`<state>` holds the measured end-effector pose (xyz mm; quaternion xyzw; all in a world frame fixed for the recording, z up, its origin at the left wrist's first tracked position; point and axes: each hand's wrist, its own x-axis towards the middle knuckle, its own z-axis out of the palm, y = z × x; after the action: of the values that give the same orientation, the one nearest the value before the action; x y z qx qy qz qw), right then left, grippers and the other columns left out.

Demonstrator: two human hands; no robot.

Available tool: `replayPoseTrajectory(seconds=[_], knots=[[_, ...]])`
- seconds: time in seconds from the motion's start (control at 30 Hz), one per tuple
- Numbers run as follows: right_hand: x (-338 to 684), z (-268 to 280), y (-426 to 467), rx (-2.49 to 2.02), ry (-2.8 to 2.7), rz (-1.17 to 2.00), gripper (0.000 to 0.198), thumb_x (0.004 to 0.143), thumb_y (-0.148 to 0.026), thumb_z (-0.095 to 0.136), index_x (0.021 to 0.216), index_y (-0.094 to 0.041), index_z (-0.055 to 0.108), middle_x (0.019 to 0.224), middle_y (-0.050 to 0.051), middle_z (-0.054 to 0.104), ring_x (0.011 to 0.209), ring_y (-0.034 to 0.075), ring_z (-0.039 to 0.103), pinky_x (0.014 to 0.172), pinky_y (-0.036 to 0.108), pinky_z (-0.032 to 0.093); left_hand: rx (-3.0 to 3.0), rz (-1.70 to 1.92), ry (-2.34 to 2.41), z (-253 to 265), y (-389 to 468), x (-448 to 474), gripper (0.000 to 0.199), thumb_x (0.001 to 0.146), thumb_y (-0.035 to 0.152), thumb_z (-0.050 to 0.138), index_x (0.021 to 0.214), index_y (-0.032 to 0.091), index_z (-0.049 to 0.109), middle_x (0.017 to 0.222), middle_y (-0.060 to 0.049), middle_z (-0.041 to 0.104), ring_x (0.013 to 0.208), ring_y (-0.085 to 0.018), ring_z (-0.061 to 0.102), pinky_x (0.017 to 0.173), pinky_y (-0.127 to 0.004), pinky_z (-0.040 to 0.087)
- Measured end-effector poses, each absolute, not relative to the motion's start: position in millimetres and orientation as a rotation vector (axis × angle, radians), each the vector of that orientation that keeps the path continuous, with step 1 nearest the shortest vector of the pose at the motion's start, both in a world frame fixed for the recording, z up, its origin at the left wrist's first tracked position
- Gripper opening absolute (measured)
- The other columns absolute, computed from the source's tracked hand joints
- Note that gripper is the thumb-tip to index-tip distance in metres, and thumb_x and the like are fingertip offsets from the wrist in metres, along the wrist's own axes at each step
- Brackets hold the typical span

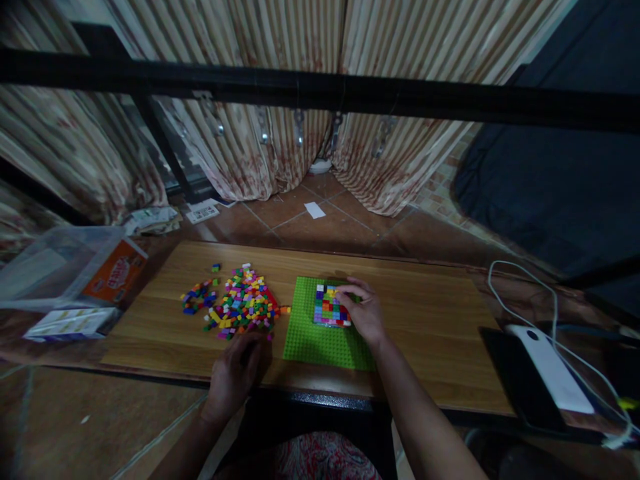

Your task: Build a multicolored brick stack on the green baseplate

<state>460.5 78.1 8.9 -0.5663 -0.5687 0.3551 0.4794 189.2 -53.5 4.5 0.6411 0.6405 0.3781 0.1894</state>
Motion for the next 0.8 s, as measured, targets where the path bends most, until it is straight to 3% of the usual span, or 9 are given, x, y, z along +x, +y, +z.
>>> replayPoseTrajectory(seconds=[0.3, 0.5, 0.63, 0.8], knots=[[455.4, 10.1, 82.6, -1.331, -1.253, 1.003, 0.021, 0.061, -0.043, 0.079, 0.075, -0.027, 0.075, 0.114, 0.004, 0.068, 0.111, 0.026, 0.059, 0.093, 0.043, 0.047, 1.794, 1.029, 1.828, 1.9, -53.6, 190.1, 0.015, 0.090, 0.028, 0.048, 0.095, 0.021, 0.061, 0.095, -0.004, 0.066, 0.089, -0.016, 0.064, 0.077, -0.027, 0.050], [455.4, 14.5, 80.3, -1.382, -1.143, 1.141, 0.043, 0.056, -0.042, 0.081, 0.095, -0.024, 0.073, 0.104, 0.004, 0.072, 0.089, 0.022, 0.066, 0.080, 0.039, 0.053, 1.798, 1.042, 1.820, 2.7, -54.5, 190.8, 0.016, 0.091, 0.028, 0.047, 0.096, 0.021, 0.060, 0.096, -0.006, 0.066, 0.091, -0.017, 0.063, 0.080, -0.029, 0.050], [457.4, 16.7, 81.6, -1.346, -1.143, 1.097, 0.041, 0.060, -0.046, 0.079, 0.094, -0.023, 0.073, 0.103, 0.005, 0.073, 0.095, 0.022, 0.065, 0.086, 0.039, 0.051, 1.791, 1.033, 1.815, 4.2, -54.7, 191.3, 0.016, 0.091, 0.028, 0.047, 0.097, 0.022, 0.060, 0.096, -0.006, 0.066, 0.089, -0.017, 0.064, 0.079, -0.028, 0.051], [454.0, 16.1, 84.6, -1.415, -1.202, 1.052, 0.041, 0.066, -0.055, 0.072, 0.091, -0.022, 0.073, 0.098, 0.006, 0.074, 0.090, 0.022, 0.066, 0.082, 0.038, 0.051, 1.777, 1.054, 1.811, 6.2, -54.5, 192.6, 0.016, 0.090, 0.028, 0.048, 0.096, 0.021, 0.061, 0.097, -0.006, 0.066, 0.089, -0.017, 0.064, 0.079, -0.027, 0.051]])
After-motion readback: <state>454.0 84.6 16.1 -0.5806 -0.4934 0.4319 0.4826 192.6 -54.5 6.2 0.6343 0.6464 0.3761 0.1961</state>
